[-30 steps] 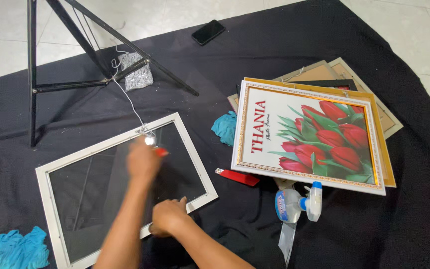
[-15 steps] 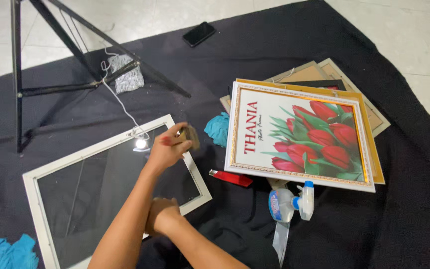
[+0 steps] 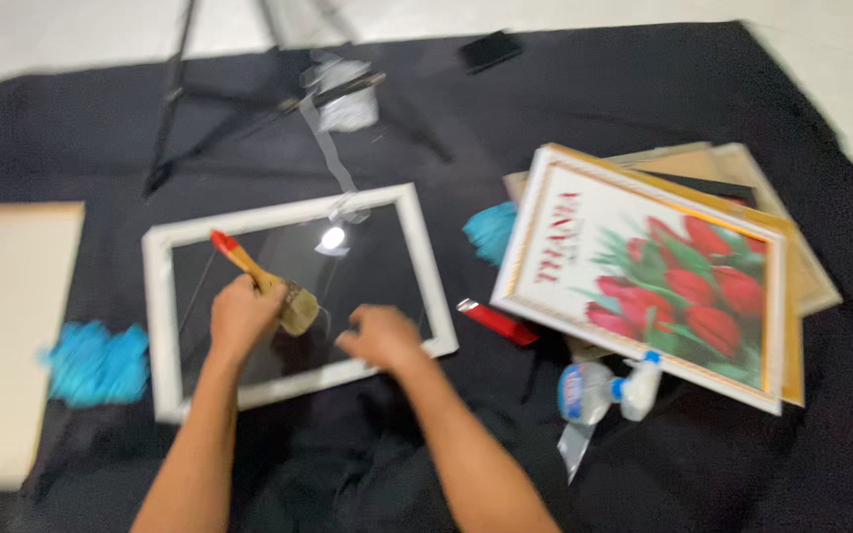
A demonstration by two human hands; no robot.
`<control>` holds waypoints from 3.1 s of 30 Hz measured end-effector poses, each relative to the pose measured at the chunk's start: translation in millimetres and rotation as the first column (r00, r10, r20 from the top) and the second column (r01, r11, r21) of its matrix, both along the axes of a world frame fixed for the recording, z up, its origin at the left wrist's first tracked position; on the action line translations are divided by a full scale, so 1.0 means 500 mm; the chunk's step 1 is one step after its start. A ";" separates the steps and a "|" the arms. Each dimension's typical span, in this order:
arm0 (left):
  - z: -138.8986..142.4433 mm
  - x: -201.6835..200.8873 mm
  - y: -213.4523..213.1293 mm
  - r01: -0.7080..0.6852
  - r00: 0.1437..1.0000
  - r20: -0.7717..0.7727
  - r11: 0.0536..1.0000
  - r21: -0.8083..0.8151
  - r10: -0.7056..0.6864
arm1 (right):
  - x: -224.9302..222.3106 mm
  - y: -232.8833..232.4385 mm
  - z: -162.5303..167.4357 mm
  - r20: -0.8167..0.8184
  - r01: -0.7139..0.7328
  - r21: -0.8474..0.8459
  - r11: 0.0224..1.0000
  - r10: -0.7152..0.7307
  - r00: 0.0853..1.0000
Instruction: The person ties a string to a picture frame, then wipes the glass surface with a brush and a blue cloth. They place a white backing board and a wooden board into the frame, then brush the wooden board.
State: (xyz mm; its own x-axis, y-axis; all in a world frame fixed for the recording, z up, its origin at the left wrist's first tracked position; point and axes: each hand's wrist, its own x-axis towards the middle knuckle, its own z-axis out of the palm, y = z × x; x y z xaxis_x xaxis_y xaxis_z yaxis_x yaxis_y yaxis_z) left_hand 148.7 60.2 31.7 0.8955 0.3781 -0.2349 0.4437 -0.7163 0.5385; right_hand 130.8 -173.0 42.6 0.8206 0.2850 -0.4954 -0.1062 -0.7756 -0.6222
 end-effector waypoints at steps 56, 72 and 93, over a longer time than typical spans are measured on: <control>0.008 -0.366 0.488 -0.939 0.345 -0.115 0.343 -0.041 0.931 | -0.064 -0.034 -0.074 0.232 -0.171 -0.377 0.910 0.272 0.934; -0.035 -0.368 0.491 -0.934 0.357 -0.075 0.355 -0.036 0.931 | -0.060 -0.025 -0.045 0.142 -0.163 -0.400 0.902 0.237 0.961; 0.072 -0.650 0.495 -0.064 0.181 0.346 0.362 -0.930 0.921 | -0.088 -0.063 0.011 0.369 -0.110 -0.141 0.984 0.155 0.916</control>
